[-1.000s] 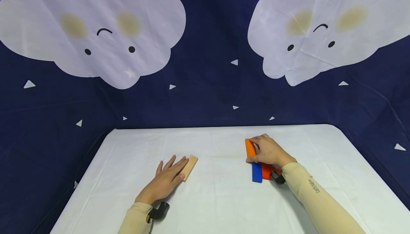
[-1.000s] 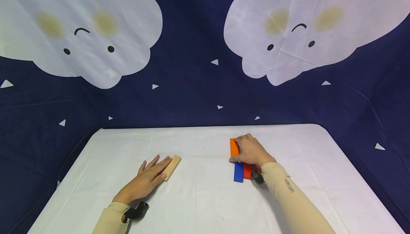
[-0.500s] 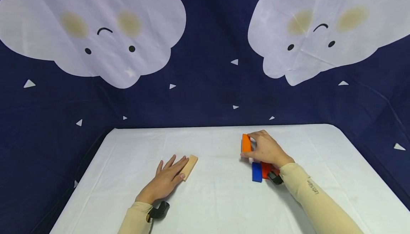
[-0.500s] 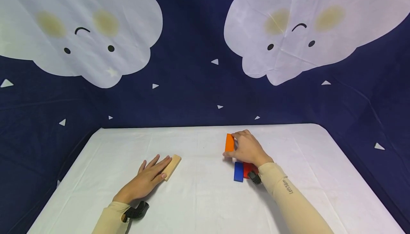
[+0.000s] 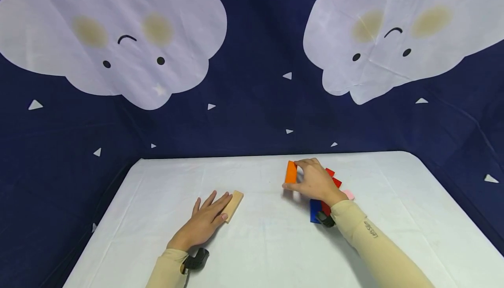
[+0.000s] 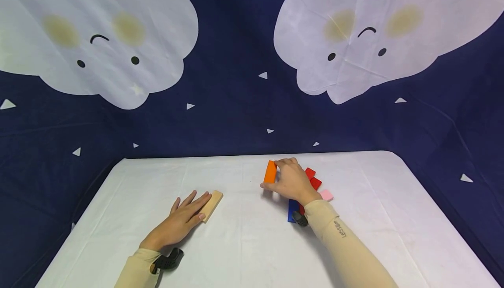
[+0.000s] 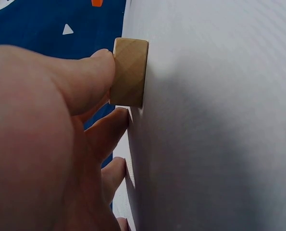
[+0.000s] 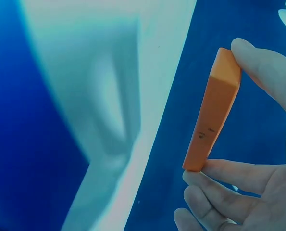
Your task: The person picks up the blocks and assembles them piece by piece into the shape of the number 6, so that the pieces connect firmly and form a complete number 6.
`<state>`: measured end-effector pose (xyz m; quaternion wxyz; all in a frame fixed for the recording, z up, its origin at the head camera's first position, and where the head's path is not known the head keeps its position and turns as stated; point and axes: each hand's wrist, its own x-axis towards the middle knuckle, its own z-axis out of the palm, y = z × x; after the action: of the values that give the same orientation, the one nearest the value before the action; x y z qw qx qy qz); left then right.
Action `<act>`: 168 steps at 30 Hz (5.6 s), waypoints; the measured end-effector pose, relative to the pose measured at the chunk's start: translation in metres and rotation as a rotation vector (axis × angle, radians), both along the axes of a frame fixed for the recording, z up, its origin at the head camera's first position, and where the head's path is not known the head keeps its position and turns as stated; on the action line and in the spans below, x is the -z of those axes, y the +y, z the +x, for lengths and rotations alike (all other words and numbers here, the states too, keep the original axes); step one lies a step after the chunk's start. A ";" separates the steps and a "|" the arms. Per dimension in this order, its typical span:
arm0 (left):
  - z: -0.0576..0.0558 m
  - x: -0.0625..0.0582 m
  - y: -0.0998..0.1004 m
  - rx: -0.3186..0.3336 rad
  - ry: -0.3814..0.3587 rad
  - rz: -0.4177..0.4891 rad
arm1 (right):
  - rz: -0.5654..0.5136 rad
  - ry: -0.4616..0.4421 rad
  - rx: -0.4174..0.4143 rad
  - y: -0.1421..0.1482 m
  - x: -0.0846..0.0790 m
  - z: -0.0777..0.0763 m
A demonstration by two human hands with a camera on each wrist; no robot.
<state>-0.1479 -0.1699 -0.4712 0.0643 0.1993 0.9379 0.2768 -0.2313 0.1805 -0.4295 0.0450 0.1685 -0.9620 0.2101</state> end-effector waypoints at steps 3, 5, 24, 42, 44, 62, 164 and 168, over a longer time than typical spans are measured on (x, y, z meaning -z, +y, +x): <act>0.000 0.000 0.000 -0.003 0.000 -0.001 | -0.007 -0.005 0.002 -0.008 0.000 0.000; 0.000 0.001 0.000 -0.002 0.001 -0.002 | -0.008 -0.002 0.004 -0.013 0.000 0.000; 0.000 0.002 -0.001 0.002 0.005 -0.003 | -0.047 0.052 -0.008 -0.055 0.009 -0.002; -0.001 0.002 -0.002 0.002 0.002 0.001 | -0.073 0.109 -0.015 -0.086 0.019 -0.006; 0.000 0.001 -0.002 0.004 0.003 0.006 | -0.067 0.100 -0.008 -0.089 0.020 -0.006; 0.001 0.001 -0.001 0.002 0.005 0.004 | -0.031 0.107 0.036 -0.121 0.024 -0.003; -0.001 0.005 0.000 -0.051 0.046 0.009 | 0.002 -0.020 0.117 -0.126 0.021 0.005; -0.003 0.002 -0.002 -0.051 0.043 0.010 | -0.047 -0.003 0.087 -0.114 0.016 0.014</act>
<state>-0.1505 -0.1716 -0.4735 0.0360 0.1815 0.9424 0.2787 -0.2178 0.0666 -0.4456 0.0566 0.1252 -0.9633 0.2308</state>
